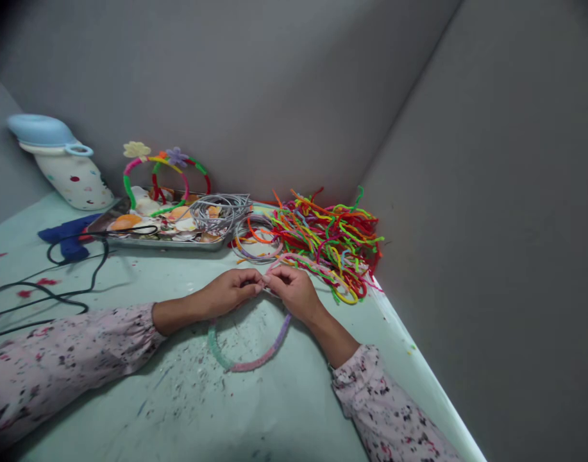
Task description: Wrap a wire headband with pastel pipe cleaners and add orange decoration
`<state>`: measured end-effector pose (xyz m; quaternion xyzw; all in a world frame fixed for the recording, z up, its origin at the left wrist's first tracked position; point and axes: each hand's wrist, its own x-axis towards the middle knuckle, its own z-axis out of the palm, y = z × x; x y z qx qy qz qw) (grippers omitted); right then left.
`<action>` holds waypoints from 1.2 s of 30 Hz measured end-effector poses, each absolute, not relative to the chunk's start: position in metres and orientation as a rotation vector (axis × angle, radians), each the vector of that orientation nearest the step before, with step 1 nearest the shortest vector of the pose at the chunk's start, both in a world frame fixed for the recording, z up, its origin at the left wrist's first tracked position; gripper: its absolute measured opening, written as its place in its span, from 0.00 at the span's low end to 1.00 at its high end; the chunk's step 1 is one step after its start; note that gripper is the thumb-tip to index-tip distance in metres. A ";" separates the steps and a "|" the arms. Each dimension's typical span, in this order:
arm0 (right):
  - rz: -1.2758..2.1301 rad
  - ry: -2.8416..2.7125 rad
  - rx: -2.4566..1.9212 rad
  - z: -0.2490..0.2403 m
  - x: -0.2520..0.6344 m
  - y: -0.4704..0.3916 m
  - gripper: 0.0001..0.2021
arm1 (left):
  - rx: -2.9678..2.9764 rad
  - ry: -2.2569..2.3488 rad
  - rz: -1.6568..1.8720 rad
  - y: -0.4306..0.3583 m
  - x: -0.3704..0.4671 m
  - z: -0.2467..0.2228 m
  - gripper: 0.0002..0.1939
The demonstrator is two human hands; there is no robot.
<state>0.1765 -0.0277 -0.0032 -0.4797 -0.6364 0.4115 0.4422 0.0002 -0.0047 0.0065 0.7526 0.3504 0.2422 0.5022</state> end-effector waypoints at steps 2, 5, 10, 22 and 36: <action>1.010 -1.576 -1.185 -0.003 0.176 -0.028 0.10 | 1.805 0.856 0.565 -0.006 0.000 0.008 0.08; 1.037 -1.564 -1.192 0.000 0.176 -0.029 0.09 | 1.784 0.873 0.555 -0.006 0.000 0.009 0.08; 1.058 -1.558 -1.216 0.004 0.176 -0.030 0.09 | 1.756 0.859 0.576 -0.006 -0.001 0.007 0.10; 1.018 -1.577 -1.180 0.001 0.175 -0.030 0.08 | 1.740 0.864 0.533 -0.006 -0.004 0.011 0.09; 0.968 -1.581 -1.183 0.000 0.176 -0.031 0.08 | 1.735 0.873 0.579 -0.007 -0.003 0.008 0.10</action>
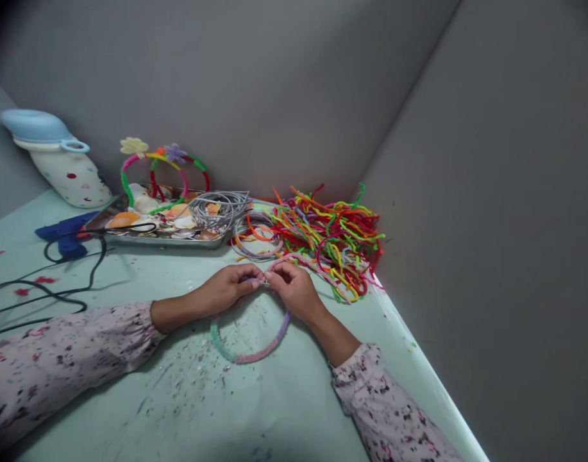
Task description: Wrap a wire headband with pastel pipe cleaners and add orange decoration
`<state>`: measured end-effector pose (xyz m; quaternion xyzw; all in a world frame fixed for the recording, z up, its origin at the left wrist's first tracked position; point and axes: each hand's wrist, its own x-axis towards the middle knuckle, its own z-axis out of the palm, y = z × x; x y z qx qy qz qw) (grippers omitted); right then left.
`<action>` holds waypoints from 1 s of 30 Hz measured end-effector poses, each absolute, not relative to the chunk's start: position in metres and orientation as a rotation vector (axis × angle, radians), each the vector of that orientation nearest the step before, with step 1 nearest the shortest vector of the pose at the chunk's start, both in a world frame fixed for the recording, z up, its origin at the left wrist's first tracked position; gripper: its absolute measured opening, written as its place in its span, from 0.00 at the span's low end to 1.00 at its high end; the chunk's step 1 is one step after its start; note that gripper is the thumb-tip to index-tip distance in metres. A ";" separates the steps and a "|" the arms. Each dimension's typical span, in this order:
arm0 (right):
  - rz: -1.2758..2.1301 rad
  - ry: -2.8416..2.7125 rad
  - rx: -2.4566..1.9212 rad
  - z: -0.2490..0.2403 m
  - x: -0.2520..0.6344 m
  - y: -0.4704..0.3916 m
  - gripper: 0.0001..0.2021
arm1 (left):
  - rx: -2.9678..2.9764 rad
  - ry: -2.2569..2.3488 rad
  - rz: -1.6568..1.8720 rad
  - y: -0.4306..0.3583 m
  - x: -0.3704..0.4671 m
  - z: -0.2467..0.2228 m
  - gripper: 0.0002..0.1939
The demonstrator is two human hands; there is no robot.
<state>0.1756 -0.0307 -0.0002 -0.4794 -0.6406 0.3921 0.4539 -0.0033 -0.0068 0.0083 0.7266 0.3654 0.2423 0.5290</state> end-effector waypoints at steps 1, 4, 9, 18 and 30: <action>0.972 -1.587 -1.180 -0.001 0.176 -0.031 0.07 | 1.736 0.875 0.589 -0.007 -0.003 0.008 0.09; 0.951 -1.617 -1.178 -0.005 0.177 -0.030 0.06 | 1.736 0.878 0.616 -0.007 -0.004 0.009 0.09; 0.844 -1.674 -1.195 -0.008 0.177 -0.029 0.05 | 1.726 0.873 0.644 -0.006 -0.003 0.007 0.08; 0.637 -1.827 -1.216 -0.006 0.178 -0.030 0.03 | 1.726 0.919 0.647 -0.007 -0.002 0.009 0.09; 0.497 -1.937 -1.269 -0.007 0.179 -0.029 0.05 | 1.777 0.951 0.652 -0.006 -0.002 0.003 0.09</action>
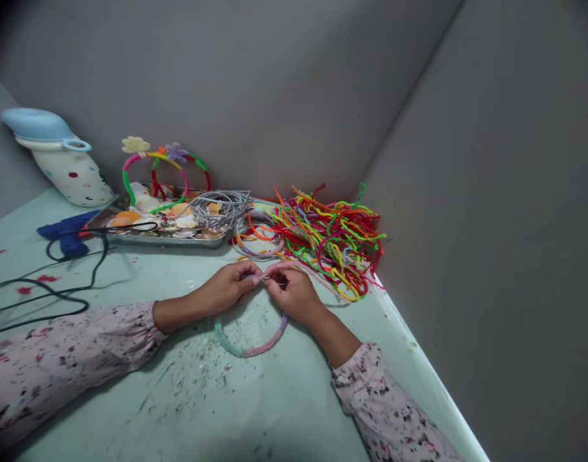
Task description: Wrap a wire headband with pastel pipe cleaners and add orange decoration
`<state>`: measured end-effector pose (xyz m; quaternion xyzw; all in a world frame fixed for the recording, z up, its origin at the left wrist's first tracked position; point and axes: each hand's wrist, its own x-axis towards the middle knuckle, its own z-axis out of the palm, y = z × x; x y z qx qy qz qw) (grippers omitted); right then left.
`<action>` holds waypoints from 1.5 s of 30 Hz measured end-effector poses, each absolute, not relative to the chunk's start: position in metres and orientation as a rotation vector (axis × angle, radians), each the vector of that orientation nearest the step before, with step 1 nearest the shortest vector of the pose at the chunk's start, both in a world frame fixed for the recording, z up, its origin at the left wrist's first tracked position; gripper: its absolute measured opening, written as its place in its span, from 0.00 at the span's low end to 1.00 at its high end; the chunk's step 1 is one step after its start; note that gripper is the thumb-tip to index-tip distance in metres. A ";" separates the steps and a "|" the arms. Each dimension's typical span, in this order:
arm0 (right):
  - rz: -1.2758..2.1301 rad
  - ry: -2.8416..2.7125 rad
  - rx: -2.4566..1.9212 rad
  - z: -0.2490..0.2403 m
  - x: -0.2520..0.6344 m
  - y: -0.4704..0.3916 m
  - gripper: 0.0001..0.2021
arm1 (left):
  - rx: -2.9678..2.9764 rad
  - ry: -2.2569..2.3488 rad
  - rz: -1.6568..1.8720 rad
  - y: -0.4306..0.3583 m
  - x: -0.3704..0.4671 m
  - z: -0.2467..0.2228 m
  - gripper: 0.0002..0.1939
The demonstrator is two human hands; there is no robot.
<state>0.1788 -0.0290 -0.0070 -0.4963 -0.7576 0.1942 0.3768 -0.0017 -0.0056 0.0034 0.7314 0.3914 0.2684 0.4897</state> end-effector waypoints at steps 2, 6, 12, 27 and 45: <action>0.516 -1.947 -1.271 -0.007 0.179 -0.029 0.06 | 1.791 0.950 0.658 -0.006 -0.002 0.004 0.09; 0.514 -1.958 -1.250 -0.007 0.178 -0.029 0.07 | 1.813 0.951 0.642 -0.007 -0.002 0.006 0.09; 0.514 -1.954 -1.267 -0.006 0.178 -0.029 0.05 | 1.825 0.948 0.644 -0.007 -0.001 0.006 0.10; 0.330 -2.067 -1.166 -0.001 0.177 -0.031 0.05 | 1.780 1.037 0.543 -0.011 -0.001 0.018 0.10; 0.277 -2.095 -1.088 -0.003 0.180 -0.030 0.05 | 1.669 1.054 0.523 -0.009 -0.001 0.015 0.13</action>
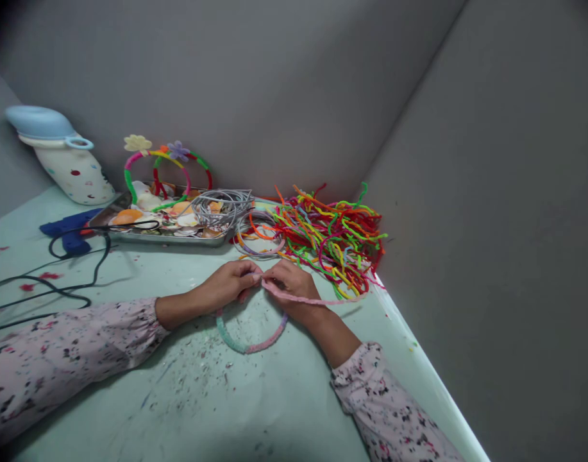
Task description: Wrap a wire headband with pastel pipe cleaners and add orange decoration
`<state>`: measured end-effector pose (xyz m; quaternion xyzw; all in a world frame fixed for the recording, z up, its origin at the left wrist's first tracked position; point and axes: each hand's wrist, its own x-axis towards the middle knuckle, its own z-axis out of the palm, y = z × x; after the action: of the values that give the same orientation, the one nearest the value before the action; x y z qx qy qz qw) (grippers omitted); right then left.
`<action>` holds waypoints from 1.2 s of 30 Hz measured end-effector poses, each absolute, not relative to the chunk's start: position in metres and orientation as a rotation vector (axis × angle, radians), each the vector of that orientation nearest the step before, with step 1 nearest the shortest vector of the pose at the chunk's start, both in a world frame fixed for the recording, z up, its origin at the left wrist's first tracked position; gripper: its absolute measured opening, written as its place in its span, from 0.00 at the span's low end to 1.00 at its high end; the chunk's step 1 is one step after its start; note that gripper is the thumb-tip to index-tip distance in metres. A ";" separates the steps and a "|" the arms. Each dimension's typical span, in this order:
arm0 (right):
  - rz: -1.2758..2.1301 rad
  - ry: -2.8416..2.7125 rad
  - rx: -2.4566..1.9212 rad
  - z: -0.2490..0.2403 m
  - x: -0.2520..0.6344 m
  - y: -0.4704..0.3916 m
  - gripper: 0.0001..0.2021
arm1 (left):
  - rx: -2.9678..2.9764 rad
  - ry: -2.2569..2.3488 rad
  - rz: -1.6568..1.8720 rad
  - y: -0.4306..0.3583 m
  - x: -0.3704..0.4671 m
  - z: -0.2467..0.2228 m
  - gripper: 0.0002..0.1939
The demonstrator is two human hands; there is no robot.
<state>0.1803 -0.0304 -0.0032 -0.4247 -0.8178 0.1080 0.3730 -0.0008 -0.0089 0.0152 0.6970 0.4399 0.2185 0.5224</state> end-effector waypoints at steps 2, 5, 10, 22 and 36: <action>0.267 -2.088 -1.085 -0.003 0.180 -0.031 0.05 | 1.653 1.064 0.538 -0.010 0.000 0.017 0.12; 0.261 -2.085 -1.067 -0.003 0.180 -0.031 0.05 | 1.641 1.068 0.563 -0.011 0.001 0.020 0.12; 0.256 -2.093 -1.061 -0.002 0.180 -0.031 0.06 | 1.623 1.063 0.578 -0.011 0.001 0.020 0.11; 0.114 -2.140 -1.082 -0.010 0.181 -0.028 0.08 | 1.632 1.089 0.531 -0.008 -0.001 0.013 0.14; 0.202 -2.089 -1.154 0.000 0.176 -0.033 0.05 | 1.585 0.978 0.659 -0.011 0.002 0.015 0.08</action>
<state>0.1761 -0.0331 -0.0005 -0.4487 -0.8121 0.0785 0.3648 0.0019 -0.0110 0.0153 0.6698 0.4133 0.2786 0.5503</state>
